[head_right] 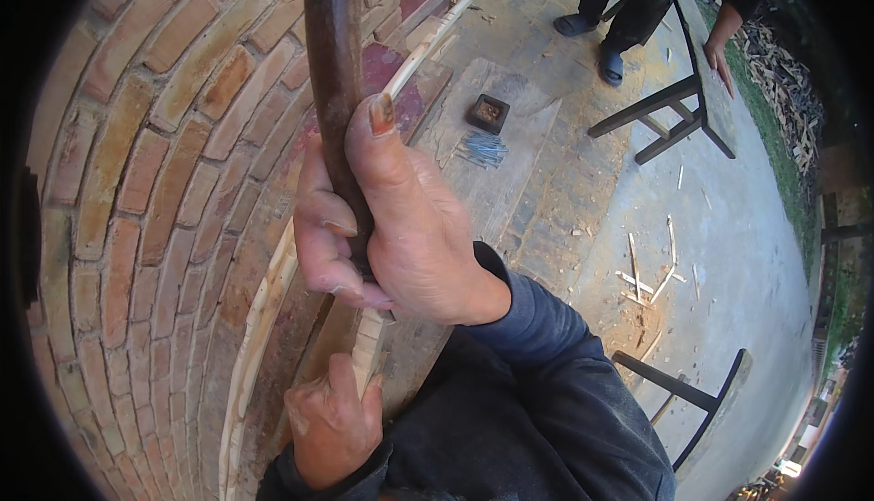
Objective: The person carves a piece of wood using a chisel and a wooden mallet. The person repeatedly strikes the chisel with the mallet to create notches and shape the wood, then turns the wood piece over and continues carving.
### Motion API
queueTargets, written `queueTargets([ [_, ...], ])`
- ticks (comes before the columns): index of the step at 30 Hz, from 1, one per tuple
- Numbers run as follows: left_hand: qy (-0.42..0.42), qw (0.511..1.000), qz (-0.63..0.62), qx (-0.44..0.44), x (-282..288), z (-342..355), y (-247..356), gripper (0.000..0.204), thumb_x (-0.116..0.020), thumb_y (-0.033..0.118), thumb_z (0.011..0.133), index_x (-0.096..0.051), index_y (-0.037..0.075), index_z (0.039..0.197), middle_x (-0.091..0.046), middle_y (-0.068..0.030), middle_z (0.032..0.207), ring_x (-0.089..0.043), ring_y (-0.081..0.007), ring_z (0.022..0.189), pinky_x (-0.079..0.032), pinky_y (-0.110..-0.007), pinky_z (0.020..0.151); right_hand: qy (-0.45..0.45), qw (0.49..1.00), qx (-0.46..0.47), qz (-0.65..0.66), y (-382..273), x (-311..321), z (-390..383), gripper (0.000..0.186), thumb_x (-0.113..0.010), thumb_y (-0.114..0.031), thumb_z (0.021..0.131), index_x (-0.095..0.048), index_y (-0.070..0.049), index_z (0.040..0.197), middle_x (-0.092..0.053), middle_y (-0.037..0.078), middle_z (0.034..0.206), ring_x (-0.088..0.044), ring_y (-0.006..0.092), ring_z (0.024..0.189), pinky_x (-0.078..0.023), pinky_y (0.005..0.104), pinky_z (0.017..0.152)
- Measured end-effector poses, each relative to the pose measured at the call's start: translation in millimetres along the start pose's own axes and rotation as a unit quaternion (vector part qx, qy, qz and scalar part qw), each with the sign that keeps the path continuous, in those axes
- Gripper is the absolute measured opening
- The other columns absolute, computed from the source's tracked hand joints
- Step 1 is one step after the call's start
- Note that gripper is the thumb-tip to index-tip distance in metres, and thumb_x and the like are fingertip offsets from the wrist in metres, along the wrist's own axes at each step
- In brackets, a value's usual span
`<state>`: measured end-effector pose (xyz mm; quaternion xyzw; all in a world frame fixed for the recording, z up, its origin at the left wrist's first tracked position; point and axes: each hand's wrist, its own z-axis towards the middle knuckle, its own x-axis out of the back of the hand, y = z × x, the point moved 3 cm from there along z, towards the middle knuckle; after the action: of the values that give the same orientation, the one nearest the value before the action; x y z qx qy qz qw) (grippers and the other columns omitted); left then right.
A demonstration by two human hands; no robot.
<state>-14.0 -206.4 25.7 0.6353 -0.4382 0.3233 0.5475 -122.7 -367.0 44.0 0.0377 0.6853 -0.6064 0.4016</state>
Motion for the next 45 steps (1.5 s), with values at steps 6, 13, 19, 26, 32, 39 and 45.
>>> queueTargets([
  [6,0.011,1.0,-0.009,-0.012,-3,-1,-4,0.028,-0.078,0.011,0.08,-0.054,0.003,0.093,-0.063,-0.0144,0.069,-0.068,-0.0338,0.063,-0.052,-0.045,0.056,-0.002,1.0,-0.024,-0.015,5,-2,2,0.076,-0.01,-0.079,0.1,-0.039,-0.014,0.074,-0.043,0.008,0.041,-0.029,0.0104,0.029,-0.025,0.0245,0.03],
  [13,0.004,1.0,-0.01,-0.01,-2,-1,-4,0.029,-0.078,0.011,0.081,-0.054,0.003,0.094,-0.063,-0.0144,0.07,-0.068,-0.034,0.064,-0.052,-0.046,0.057,-0.015,0.999,-0.027,-0.025,6,-4,4,0.076,-0.011,-0.079,0.099,-0.039,-0.013,0.074,-0.044,0.008,0.042,-0.029,0.0104,0.029,-0.025,0.0245,0.03],
  [19,-0.009,1.0,-0.024,-0.003,-2,0,-5,0.029,-0.078,0.011,0.08,-0.054,0.003,0.094,-0.063,-0.0154,0.07,-0.068,-0.0353,0.064,-0.052,-0.046,0.058,-0.024,0.998,-0.036,-0.044,7,-7,4,0.077,-0.02,-0.083,0.096,-0.04,-0.013,0.072,-0.044,0.007,0.042,-0.032,0.0105,0.03,-0.027,0.025,0.033],
  [26,-0.017,0.999,-0.033,0.005,-1,2,-8,0.028,-0.078,0.01,0.081,-0.053,0.003,0.092,-0.063,-0.0167,0.07,-0.068,-0.0366,0.065,-0.052,-0.046,0.058,-0.009,0.998,0.044,-0.043,22,-3,-13,0.078,-0.033,-0.086,0.091,-0.041,-0.012,0.071,-0.045,0.005,0.045,-0.034,0.0098,0.032,-0.027,0.0259,0.035],
  [32,0.0,1.0,-0.027,-0.006,0,0,-11,0.029,-0.078,0.01,0.08,-0.052,0.003,0.09,-0.062,-0.0163,0.067,-0.067,-0.0355,0.063,-0.052,-0.046,0.056,-0.165,0.96,0.169,0.15,29,1,-18,0.07,-0.031,-0.078,0.099,-0.039,-0.013,0.073,-0.048,0.003,0.047,-0.039,0.0104,0.032,-0.03,0.0262,0.03],
  [39,0.045,0.998,-0.02,-0.032,0,-1,-7,0.027,-0.076,0.014,0.083,-0.052,0.004,0.09,-0.06,-0.0155,0.061,-0.066,-0.0355,0.057,-0.05,-0.047,0.053,0.074,0.967,0.242,0.013,-33,73,-13,0.058,-0.034,-0.065,0.107,-0.036,-0.015,0.077,-0.049,0.006,0.055,-0.035,0.0108,0.034,-0.028,0.0233,0.034],
  [45,0.031,0.996,0.078,0.012,2,-14,5,0.027,-0.073,0.03,0.09,-0.058,0.009,0.099,-0.064,-0.0138,0.066,-0.068,-0.0331,0.065,-0.053,-0.046,0.064,0.308,0.88,0.339,-0.126,-72,142,26,0.03,-0.056,-0.032,0.109,-0.051,-0.011,0.089,-0.059,0.009,0.068,-0.042,0.0097,0.042,-0.031,0.0228,0.04],
])
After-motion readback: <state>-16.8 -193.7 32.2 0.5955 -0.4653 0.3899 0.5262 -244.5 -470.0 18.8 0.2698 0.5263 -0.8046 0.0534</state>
